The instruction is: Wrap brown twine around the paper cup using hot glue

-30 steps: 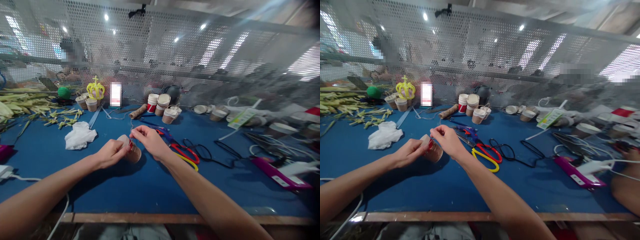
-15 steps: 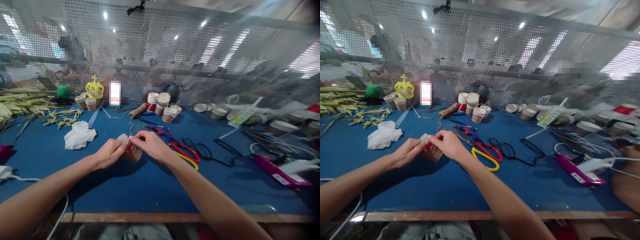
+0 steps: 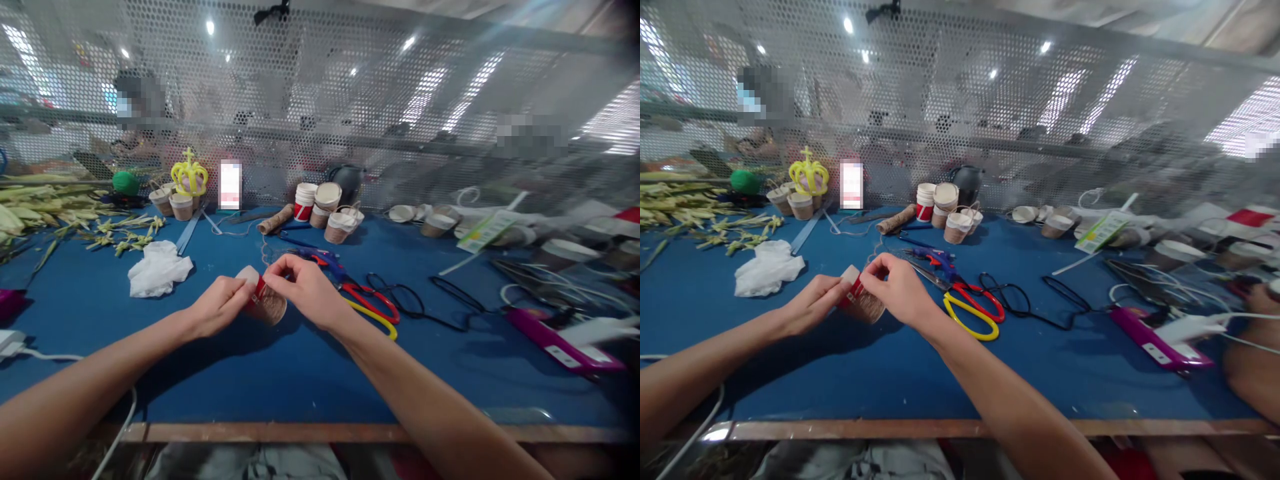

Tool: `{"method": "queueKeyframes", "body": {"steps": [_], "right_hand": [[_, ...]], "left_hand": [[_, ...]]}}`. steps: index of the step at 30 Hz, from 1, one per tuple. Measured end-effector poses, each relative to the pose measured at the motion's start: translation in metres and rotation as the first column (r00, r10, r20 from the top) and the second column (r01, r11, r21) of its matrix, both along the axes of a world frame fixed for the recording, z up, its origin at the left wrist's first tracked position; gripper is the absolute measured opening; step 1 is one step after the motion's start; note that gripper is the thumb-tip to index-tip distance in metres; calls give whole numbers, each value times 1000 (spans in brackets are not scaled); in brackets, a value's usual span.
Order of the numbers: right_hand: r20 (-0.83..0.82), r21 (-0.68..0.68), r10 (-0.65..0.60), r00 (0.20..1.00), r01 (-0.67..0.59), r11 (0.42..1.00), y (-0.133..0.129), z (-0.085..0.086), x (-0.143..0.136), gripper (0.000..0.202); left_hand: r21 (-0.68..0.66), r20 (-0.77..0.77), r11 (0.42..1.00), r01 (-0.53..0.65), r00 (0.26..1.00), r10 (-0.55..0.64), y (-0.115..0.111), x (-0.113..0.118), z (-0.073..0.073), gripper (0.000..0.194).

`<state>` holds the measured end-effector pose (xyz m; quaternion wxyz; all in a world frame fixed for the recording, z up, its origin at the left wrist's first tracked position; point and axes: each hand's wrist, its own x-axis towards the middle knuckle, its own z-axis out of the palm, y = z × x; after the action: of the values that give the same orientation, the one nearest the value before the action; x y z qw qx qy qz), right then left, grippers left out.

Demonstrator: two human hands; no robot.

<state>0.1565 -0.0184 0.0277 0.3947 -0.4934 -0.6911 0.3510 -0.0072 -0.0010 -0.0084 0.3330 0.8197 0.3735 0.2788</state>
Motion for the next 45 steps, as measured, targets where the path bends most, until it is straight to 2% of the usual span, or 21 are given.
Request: {"method": "queueKeyframes", "body": {"steps": [5, 9, 12, 18, 23, 45], "right_hand": [[-188, 43, 4, 982, 4, 999, -2, -5, 5, 11], [-162, 93, 12, 987, 3, 996, -9, -3, 8, 8], [-140, 114, -19, 990, 36, 993, -13, -2, 10, 9], [-95, 108, -66, 993, 76, 991, -11, -6, 12, 9], [-88, 97, -50, 995, 59, 994, -11, -8, 11, 9], [-47, 81, -26, 999, 30, 996, -14, -13, 9, 8]], "left_hand": [[-243, 155, 970, 10, 988, 29, -4, 2, 4, 38], [-372, 202, 928, 34, 978, 45, -5, 4, 6, 38], [-418, 210, 908, 32, 976, 62, -4, 5, 6, 38], [-420, 226, 907, 40, 972, 62, -6, 5, 5, 37], [-408, 241, 908, 93, 971, 9, -9, 4, 5, 38], [-273, 214, 953, 133, 974, -75, -13, -1, 3, 40]]}}
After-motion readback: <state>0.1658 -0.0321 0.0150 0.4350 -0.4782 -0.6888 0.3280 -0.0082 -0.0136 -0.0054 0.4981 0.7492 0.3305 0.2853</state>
